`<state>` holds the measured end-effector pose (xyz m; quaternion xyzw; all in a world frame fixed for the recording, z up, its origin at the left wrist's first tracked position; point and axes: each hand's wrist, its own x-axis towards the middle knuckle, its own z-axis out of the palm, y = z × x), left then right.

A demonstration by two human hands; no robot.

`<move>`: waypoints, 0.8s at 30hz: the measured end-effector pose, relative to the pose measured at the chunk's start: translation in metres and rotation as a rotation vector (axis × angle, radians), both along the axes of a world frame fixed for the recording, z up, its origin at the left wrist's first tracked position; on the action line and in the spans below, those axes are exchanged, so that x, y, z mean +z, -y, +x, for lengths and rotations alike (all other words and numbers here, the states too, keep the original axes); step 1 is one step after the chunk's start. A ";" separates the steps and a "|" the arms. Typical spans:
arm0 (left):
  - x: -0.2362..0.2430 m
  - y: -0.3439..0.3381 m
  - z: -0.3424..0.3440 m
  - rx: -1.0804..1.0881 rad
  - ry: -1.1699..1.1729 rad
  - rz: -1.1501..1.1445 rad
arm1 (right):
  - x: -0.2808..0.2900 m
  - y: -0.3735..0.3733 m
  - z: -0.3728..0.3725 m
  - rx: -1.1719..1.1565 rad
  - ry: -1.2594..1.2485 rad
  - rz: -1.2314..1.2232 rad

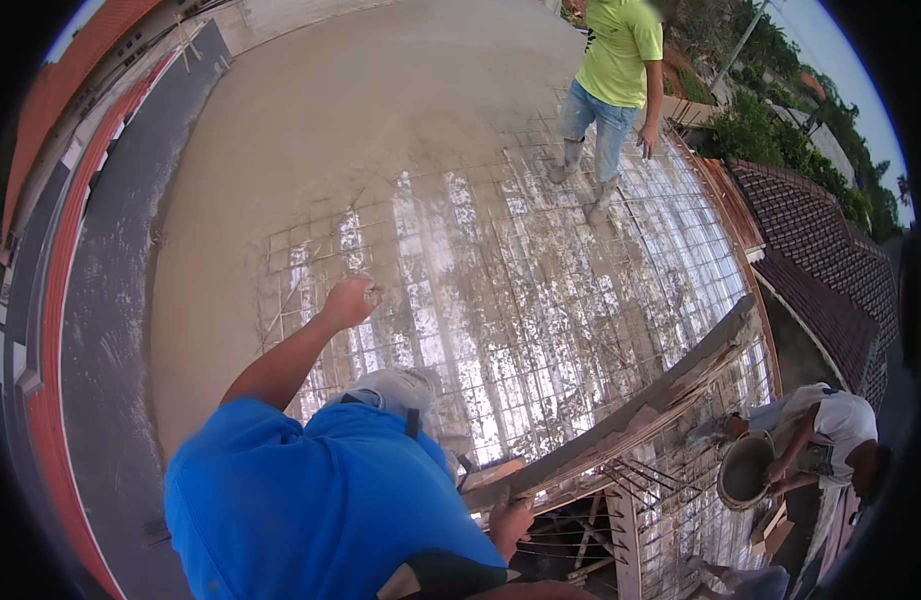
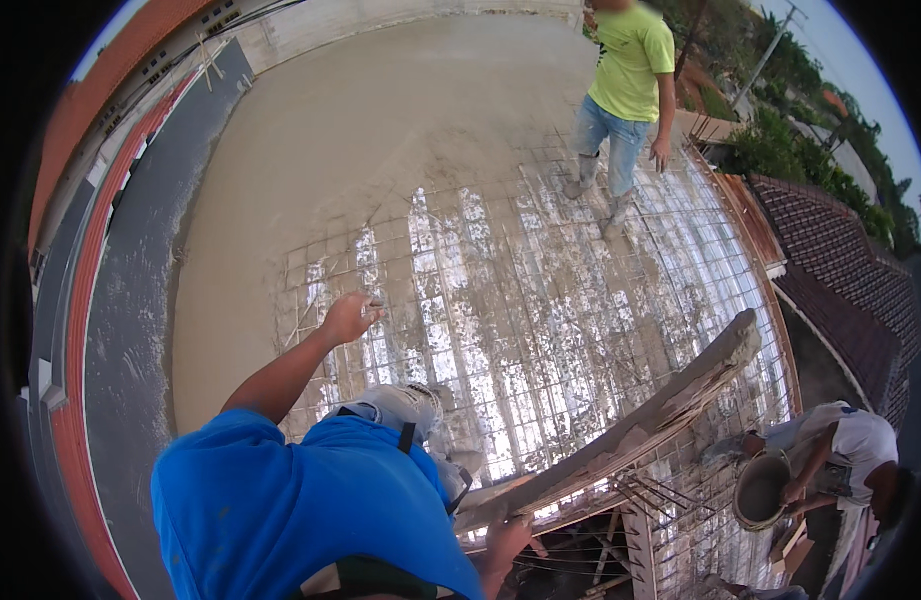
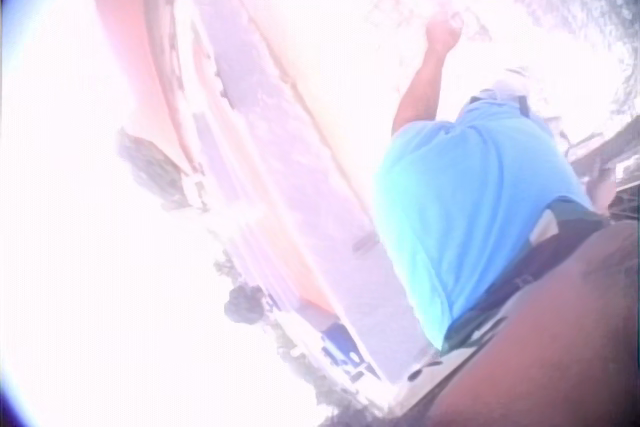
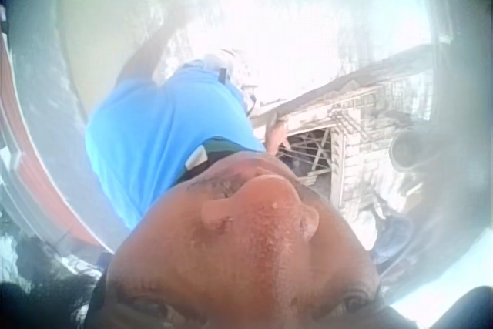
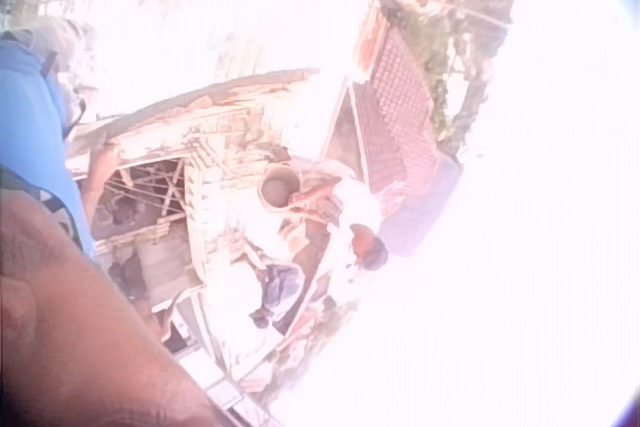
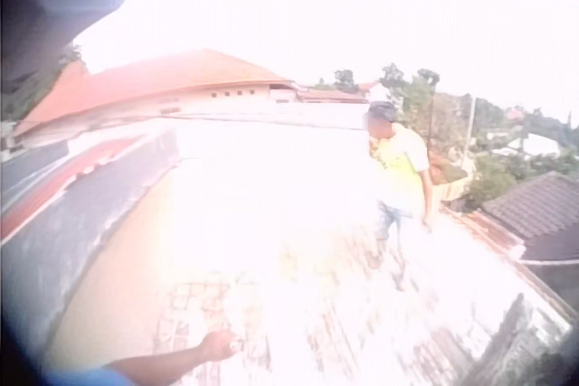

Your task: The person uses a long wooden plank to level and smooth wet concrete on a circular rooftop slab. They repeatedly drag the plank across the surface to distribute the material evenly over the rebar grid while other workers pour additional concrete nearby.

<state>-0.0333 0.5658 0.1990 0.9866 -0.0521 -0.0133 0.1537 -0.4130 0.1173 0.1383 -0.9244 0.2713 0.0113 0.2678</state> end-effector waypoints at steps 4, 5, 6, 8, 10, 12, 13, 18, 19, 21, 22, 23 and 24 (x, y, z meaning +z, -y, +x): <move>0.113 0.051 -0.009 -0.357 0.447 -0.088 | 0.059 -0.007 0.082 0.196 -0.050 0.039; 0.142 0.061 -0.004 -0.447 0.633 -0.116 | 0.070 -0.013 0.106 0.254 -0.068 0.054; 0.172 0.066 -0.001 -0.511 0.714 -0.132 | 0.079 -0.022 0.128 0.337 -0.024 0.018; 0.208 0.057 0.000 -0.565 0.844 -0.150 | 0.101 -0.050 0.176 0.489 0.055 -0.050; 0.221 0.028 0.001 -0.540 0.943 -0.153 | 0.118 -0.089 0.224 0.613 0.097 -0.128; 0.218 -0.012 -0.005 -0.547 1.025 -0.077 | 0.122 -0.133 0.275 0.722 0.127 -0.201; 0.215 -0.033 -0.005 -0.560 1.061 -0.038 | 0.123 -0.158 0.301 0.784 0.121 -0.213; 0.247 -0.133 0.035 -0.661 0.637 0.332 | 0.140 -0.288 0.404 1.067 0.088 -0.262; 0.242 -0.157 0.045 -0.622 0.523 0.410 | 0.136 -0.313 0.423 1.141 0.134 -0.299; 0.229 -0.207 0.066 -0.538 0.291 0.571 | 0.127 -0.365 0.463 1.270 0.154 -0.349; 0.219 -0.230 0.076 -0.484 0.163 0.592 | 0.124 -0.392 0.480 1.323 0.119 -0.358; 0.209 -0.253 0.086 -0.432 0.039 0.611 | 0.123 -0.415 0.499 1.379 0.151 -0.362; 0.197 -0.274 0.092 -0.384 0.033 0.609 | 0.123 -0.435 0.518 1.431 0.186 -0.366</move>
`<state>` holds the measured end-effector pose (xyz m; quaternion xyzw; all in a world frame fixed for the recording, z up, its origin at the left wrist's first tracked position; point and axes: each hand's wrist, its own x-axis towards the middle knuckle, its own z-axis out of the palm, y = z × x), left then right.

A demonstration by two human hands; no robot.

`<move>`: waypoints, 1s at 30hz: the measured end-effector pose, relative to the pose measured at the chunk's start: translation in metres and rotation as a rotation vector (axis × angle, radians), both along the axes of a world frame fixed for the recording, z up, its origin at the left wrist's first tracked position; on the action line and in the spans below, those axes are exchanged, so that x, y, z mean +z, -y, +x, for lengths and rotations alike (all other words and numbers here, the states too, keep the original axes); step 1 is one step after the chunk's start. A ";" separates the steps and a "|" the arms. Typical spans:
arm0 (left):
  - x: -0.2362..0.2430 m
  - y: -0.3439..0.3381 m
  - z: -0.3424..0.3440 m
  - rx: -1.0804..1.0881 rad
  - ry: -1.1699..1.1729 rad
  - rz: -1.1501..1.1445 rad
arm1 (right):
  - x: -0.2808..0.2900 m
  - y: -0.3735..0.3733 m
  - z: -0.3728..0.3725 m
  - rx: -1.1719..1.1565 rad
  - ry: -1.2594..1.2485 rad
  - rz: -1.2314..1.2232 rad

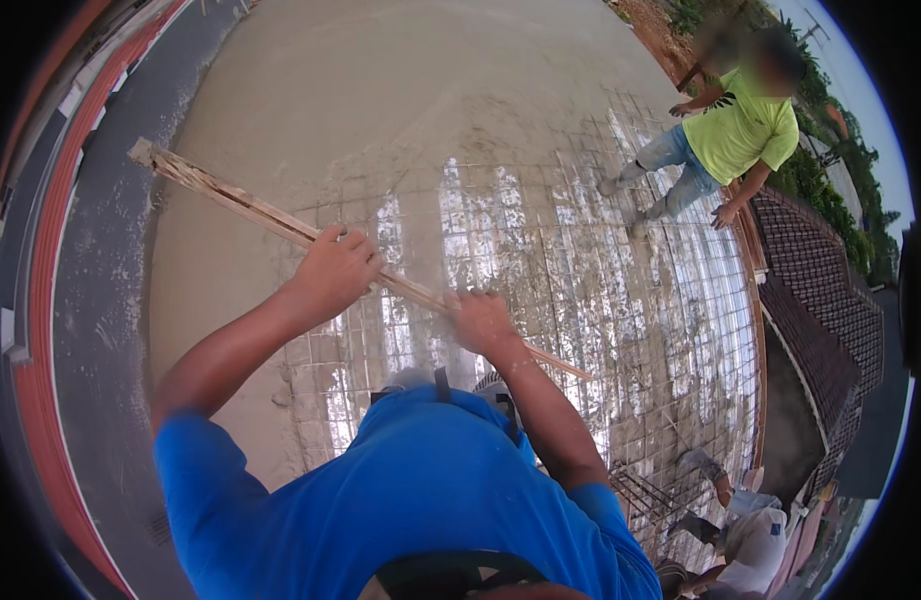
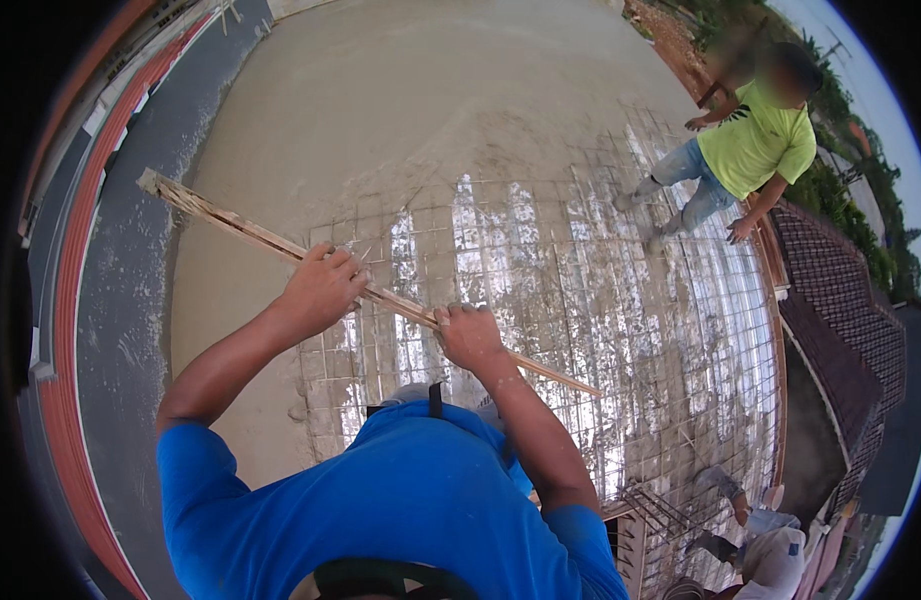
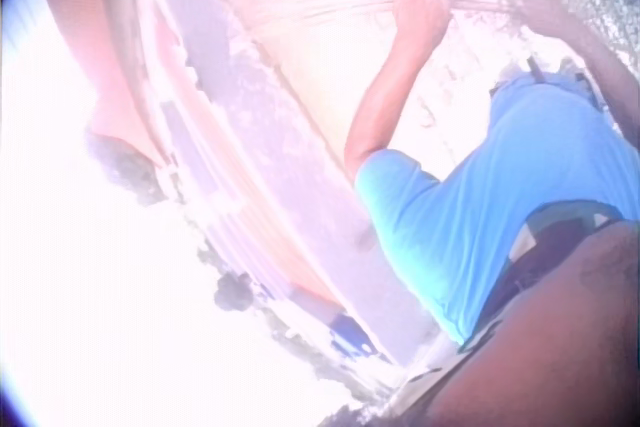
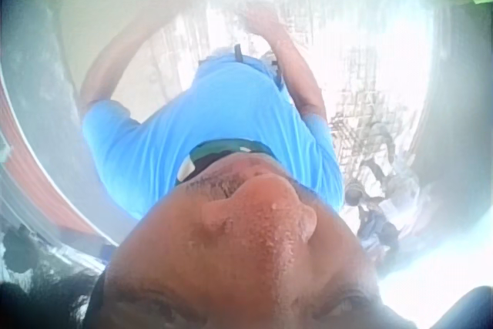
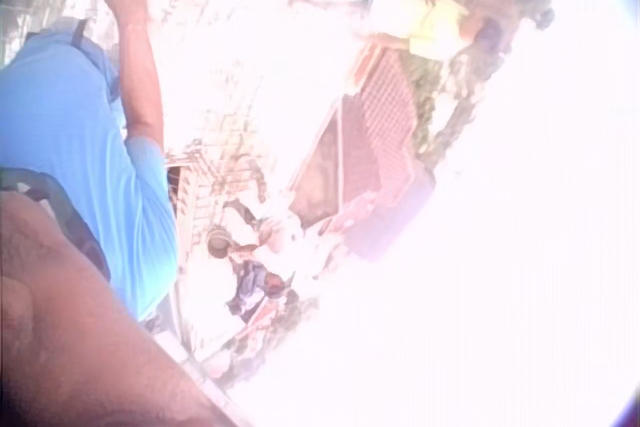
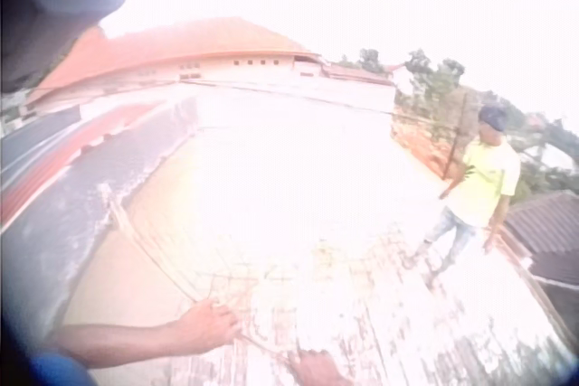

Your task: The person uses a long wooden plank to level and smooth wet concrete on a circular rooftop slab. They repeatedly drag the plank across the surface to distribute the material evenly over the rebar grid while other workers pour additional concrete nearby.

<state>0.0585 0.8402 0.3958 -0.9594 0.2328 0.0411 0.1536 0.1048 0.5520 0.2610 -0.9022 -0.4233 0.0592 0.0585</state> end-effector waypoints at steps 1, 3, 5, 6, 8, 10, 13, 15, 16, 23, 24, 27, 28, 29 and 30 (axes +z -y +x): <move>-0.010 -0.017 0.009 0.043 0.015 -0.006 | -0.008 -0.019 0.021 0.043 0.003 0.009; -0.009 -0.030 0.031 0.165 -0.035 -0.003 | -0.026 -0.048 0.068 0.106 0.032 0.028; -0.009 -0.040 0.048 0.277 0.002 -0.025 | -0.039 -0.076 0.117 0.162 0.071 0.071; -0.014 -0.042 0.058 0.337 0.021 -0.039 | -0.046 -0.085 0.142 0.183 0.095 0.095; -0.026 -0.046 0.083 0.529 0.050 -0.066 | -0.057 -0.102 0.188 0.182 0.140 0.225; -0.045 -0.046 0.110 0.704 0.097 -0.095 | -0.069 -0.111 0.232 0.142 0.197 0.398; -0.082 -0.028 0.151 0.973 0.158 -0.146 | -0.088 -0.099 0.290 0.119 0.114 0.547; -0.101 0.003 0.193 1.183 0.137 -0.204 | -0.091 -0.065 0.338 0.224 -0.175 0.391; -0.111 0.018 0.225 1.260 0.171 -0.233 | -0.097 -0.045 0.370 0.238 -0.211 0.397; -0.170 0.082 0.466 1.654 0.337 -0.359 | -0.114 0.083 0.559 0.175 -0.340 0.408; -0.175 0.080 0.505 1.699 0.324 -0.417 | -0.100 0.092 0.588 0.178 -0.322 0.409; -0.198 0.068 0.633 1.741 0.402 -0.585 | -0.083 0.101 0.664 0.187 -0.250 0.451; -0.200 0.077 0.682 1.738 0.377 -0.740 | -0.080 0.106 0.689 0.204 -0.284 0.408; -0.201 0.088 0.729 1.721 0.463 -0.775 | -0.074 0.108 0.712 0.177 -0.270 0.412; -0.200 0.108 0.777 1.683 0.527 -1.002 | -0.069 0.113 0.735 0.147 -0.253 0.412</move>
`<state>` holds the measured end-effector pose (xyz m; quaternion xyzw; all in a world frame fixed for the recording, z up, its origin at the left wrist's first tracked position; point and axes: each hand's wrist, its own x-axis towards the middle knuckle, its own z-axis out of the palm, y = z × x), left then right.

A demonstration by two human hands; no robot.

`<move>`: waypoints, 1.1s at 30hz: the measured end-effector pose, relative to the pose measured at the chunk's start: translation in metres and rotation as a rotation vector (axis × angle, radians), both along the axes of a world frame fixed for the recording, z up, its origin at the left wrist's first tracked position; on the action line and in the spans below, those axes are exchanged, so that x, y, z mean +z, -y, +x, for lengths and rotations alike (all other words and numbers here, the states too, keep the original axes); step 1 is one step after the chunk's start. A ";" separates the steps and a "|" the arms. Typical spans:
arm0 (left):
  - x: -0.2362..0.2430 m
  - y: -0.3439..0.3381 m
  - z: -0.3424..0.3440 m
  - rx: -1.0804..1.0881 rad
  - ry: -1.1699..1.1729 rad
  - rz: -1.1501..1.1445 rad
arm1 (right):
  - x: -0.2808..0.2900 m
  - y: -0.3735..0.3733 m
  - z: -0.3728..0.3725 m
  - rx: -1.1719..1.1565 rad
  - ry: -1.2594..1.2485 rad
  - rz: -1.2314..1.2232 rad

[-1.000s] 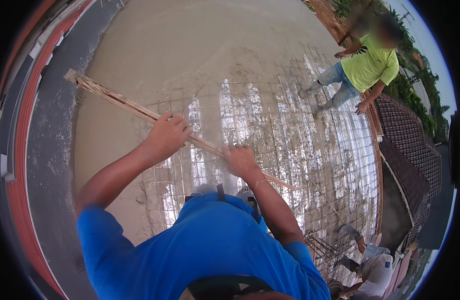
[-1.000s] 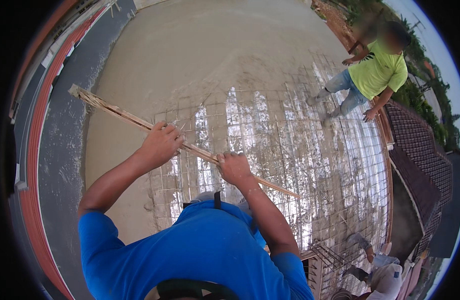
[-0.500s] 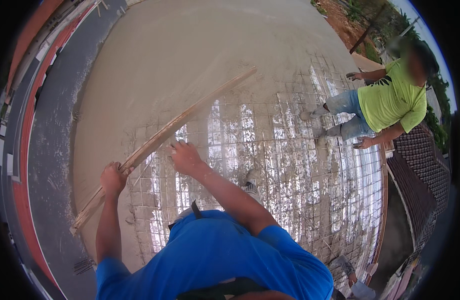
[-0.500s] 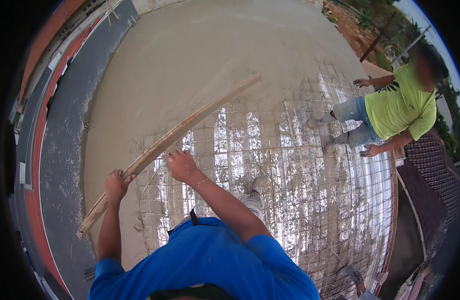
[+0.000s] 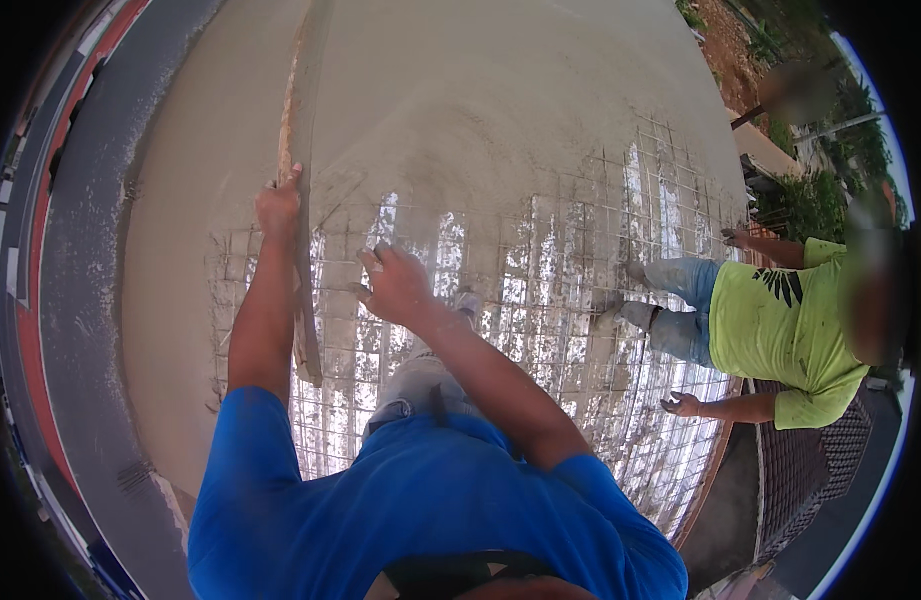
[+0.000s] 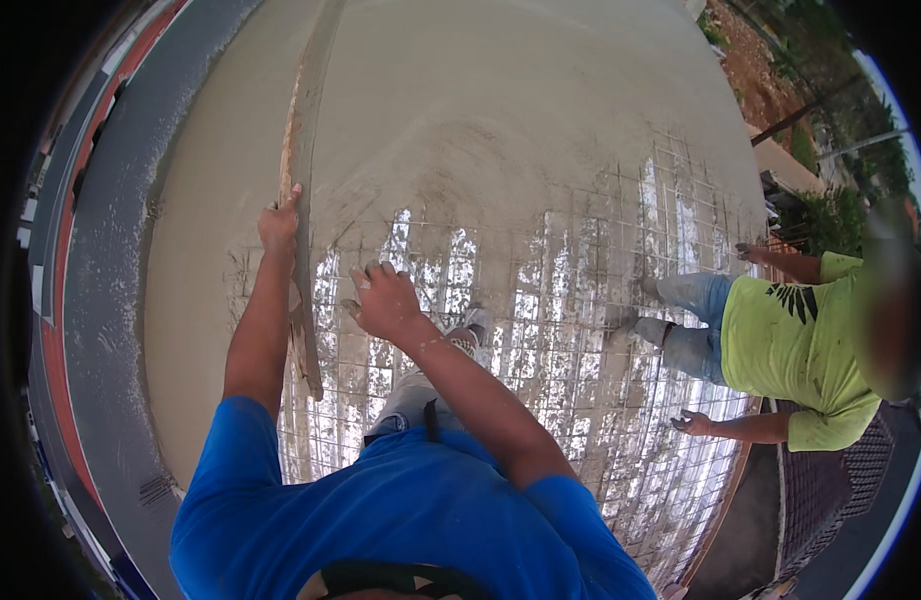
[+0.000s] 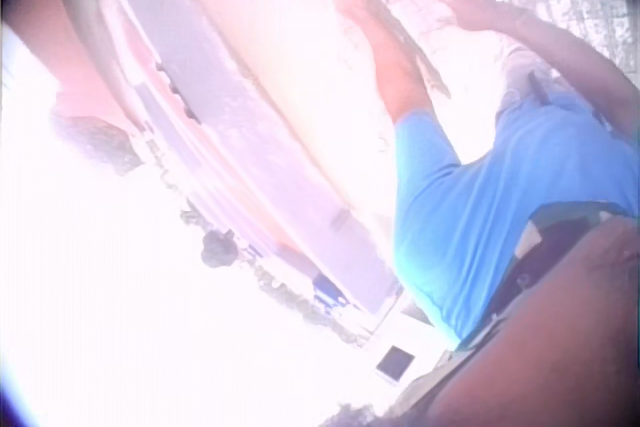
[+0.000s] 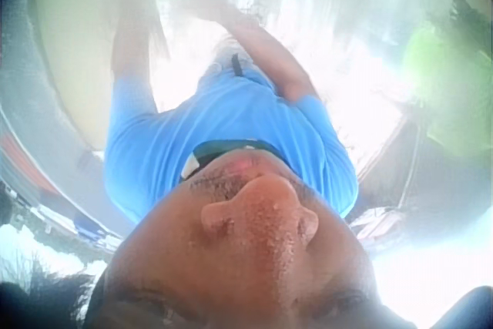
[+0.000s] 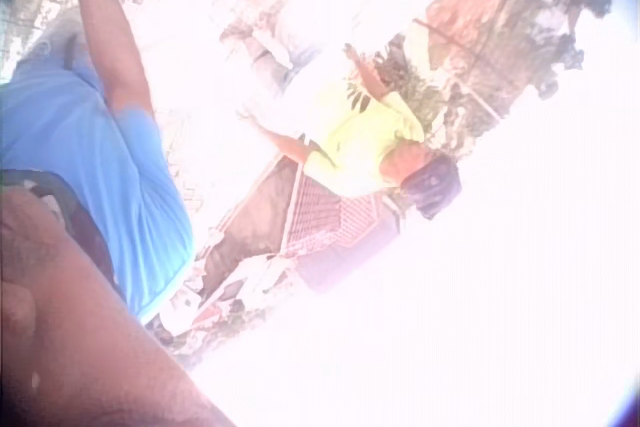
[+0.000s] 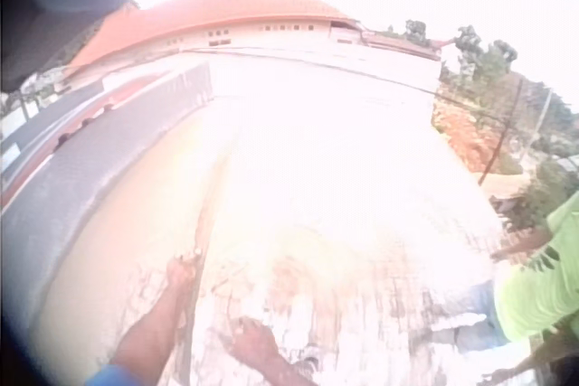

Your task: The person uses a long wooden plank to level and smooth wet concrete on a circular rooftop slab. They repeatedly drag the plank across the surface to distribute the material evenly over the rebar grid while other workers pour additional concrete nearby.

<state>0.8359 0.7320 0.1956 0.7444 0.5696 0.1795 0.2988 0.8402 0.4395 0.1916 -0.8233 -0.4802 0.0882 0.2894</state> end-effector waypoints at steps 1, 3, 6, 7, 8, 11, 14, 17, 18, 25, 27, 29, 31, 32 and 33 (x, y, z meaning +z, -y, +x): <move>-0.020 -0.016 0.032 0.064 0.170 -0.033 | 0.007 -0.006 0.015 -0.001 0.001 0.030; -0.025 0.026 0.138 0.197 0.310 -0.159 | -0.008 0.007 0.070 -0.072 -0.044 -0.093; -0.043 0.107 0.280 0.235 0.414 -0.315 | -0.037 0.041 0.178 -0.204 0.005 -0.278; -0.060 0.126 0.324 0.249 0.487 -0.347 | -0.055 0.055 0.213 -0.249 0.142 -0.272; -0.079 0.144 0.368 0.271 0.468 -0.306 | -0.071 0.071 0.255 -0.292 0.287 -0.261; -0.110 0.234 0.479 0.325 0.417 -0.285 | -0.104 0.143 0.402 -0.413 0.351 -0.323; -0.158 0.278 0.533 0.310 0.330 -0.408 | -0.106 0.212 0.504 -0.310 0.435 -0.367; -0.168 0.364 0.583 0.243 0.151 -0.593 | -0.112 0.311 0.581 -0.171 0.434 -0.445; -0.191 0.369 0.589 0.273 0.236 -0.707 | -0.114 0.322 0.602 -0.124 0.382 -0.444; -0.285 0.453 0.647 0.236 0.056 -0.584 | -0.149 0.388 0.745 0.022 0.168 -0.581; -0.296 0.468 0.677 0.257 0.037 -0.535 | -0.163 0.394 0.782 0.023 0.152 -0.621; -0.301 0.482 0.708 0.295 0.015 -0.501 | -0.174 0.401 0.829 0.071 0.121 -0.641; -0.300 0.501 0.744 0.353 -0.018 -0.493 | -0.177 0.413 0.878 0.155 0.070 -0.655; -0.298 0.510 0.763 0.384 -0.042 -0.489 | -0.181 0.422 0.902 0.197 0.092 -0.636; -0.297 0.521 0.783 0.433 -0.046 -0.498 | -0.184 0.432 0.926 0.234 0.080 -0.592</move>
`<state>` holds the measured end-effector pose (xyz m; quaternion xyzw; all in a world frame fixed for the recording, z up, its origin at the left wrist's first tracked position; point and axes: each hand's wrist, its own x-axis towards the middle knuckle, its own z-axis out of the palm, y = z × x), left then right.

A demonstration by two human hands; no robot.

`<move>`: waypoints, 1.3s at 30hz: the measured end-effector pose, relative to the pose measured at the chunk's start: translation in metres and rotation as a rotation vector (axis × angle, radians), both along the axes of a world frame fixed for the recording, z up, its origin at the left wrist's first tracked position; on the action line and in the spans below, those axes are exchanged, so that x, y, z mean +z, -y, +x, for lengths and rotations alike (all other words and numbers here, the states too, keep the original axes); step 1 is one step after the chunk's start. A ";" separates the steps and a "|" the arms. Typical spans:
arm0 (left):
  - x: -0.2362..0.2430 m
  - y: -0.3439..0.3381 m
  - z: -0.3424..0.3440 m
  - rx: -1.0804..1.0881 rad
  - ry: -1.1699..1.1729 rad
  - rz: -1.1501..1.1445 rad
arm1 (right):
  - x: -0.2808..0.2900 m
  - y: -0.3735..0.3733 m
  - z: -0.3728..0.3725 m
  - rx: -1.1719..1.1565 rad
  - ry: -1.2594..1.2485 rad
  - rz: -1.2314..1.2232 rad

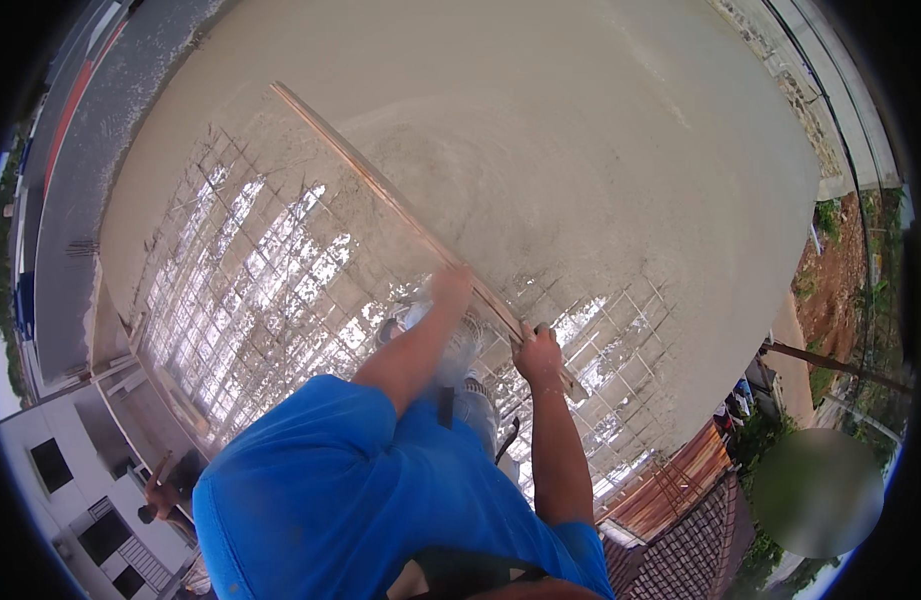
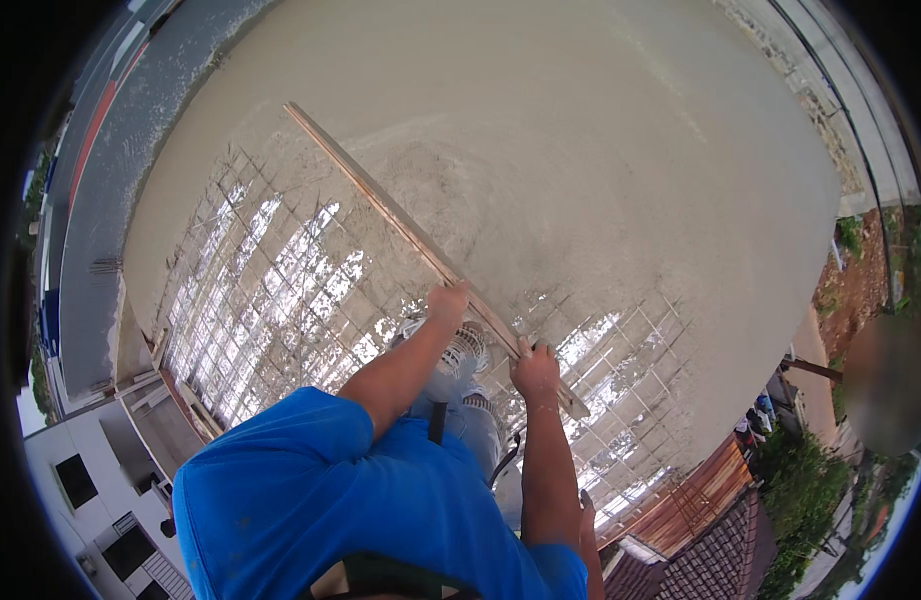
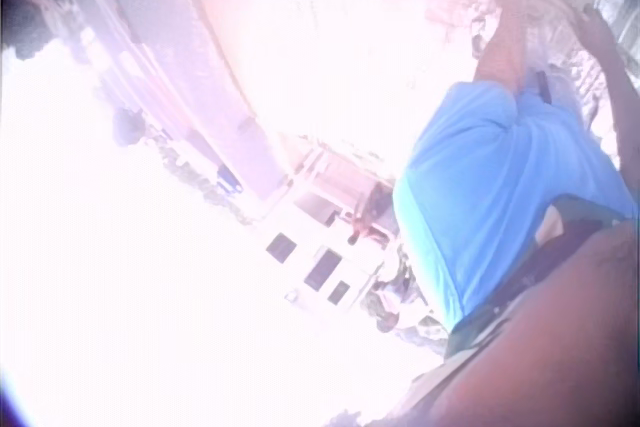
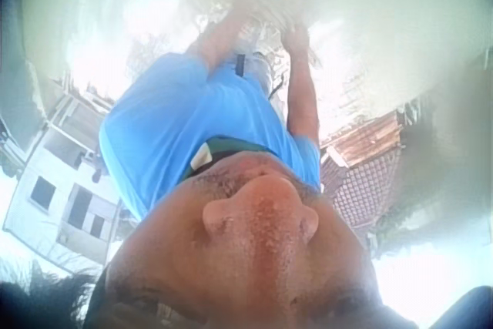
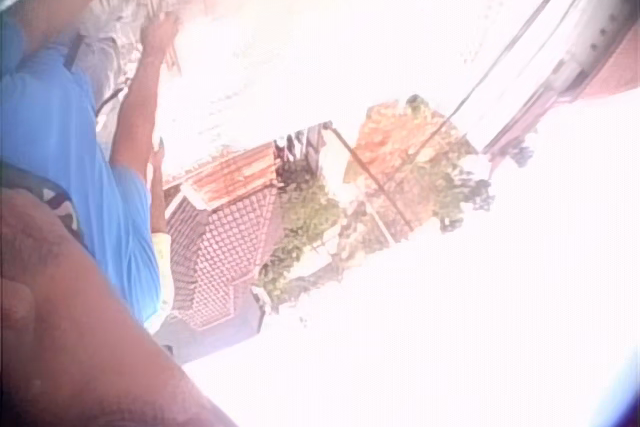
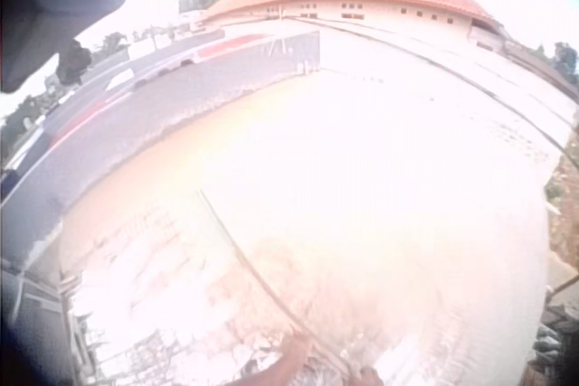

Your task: The person uses a long wooden plank to level and smooth wet concrete on a circular rooftop slab. They repeatedly drag the plank across the surface to distribute the material evenly over the rebar grid while other workers pour additional concrete nearby.

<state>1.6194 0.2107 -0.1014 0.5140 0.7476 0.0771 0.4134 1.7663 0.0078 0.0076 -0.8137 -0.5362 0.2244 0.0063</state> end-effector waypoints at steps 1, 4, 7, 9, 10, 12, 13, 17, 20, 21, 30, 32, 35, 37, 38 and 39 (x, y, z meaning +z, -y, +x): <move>0.001 0.010 0.019 0.052 -0.012 -0.006 | -0.001 0.007 0.024 0.036 -0.028 0.043; 0.072 0.045 0.104 0.127 0.011 0.075 | -0.007 0.043 0.109 0.074 -0.079 0.122; 0.109 0.036 0.146 0.307 0.306 -0.165 | -0.019 0.067 0.184 0.100 -0.162 0.154; 0.075 0.015 0.165 0.447 0.281 -0.072 | -0.027 0.078 0.232 0.144 -0.186 0.169; 0.041 -0.001 0.184 0.442 0.252 -0.045 | -0.037 0.084 0.257 0.167 -0.201 0.191; -0.043 -0.025 0.209 0.338 0.173 -0.030 | -0.073 0.103 0.305 0.166 -0.209 0.164; -0.062 -0.003 0.213 0.226 0.084 -0.085 | -0.085 0.110 0.322 0.144 -0.227 0.114; -0.104 0.025 0.295 0.285 -0.056 -0.065 | -0.149 0.122 0.407 0.209 -0.223 0.107; -0.145 0.034 0.322 0.306 -0.168 -0.088 | -0.187 0.123 0.434 0.246 -0.198 0.114; -0.155 0.031 0.329 0.310 -0.167 -0.080 | -0.201 0.118 0.441 0.265 -0.183 0.116; -0.319 -0.012 0.351 0.317 -0.230 0.043 | -0.476 0.102 0.435 0.436 -0.316 0.132; -0.364 -0.022 0.329 0.309 -0.285 0.062 | -0.526 0.088 0.420 0.421 -0.385 0.151; -0.430 -0.042 0.295 0.285 -0.405 0.175 | -0.593 0.067 0.395 0.419 -0.435 0.086; -0.456 -0.068 0.295 0.312 -0.407 0.249 | -0.641 0.048 0.380 0.419 -0.379 0.158; -0.468 -0.078 0.289 0.323 -0.433 0.249 | -0.649 0.035 0.373 0.428 -0.371 0.189; -0.478 -0.090 0.283 0.331 -0.458 0.252 | -0.657 0.021 0.368 0.434 -0.362 0.223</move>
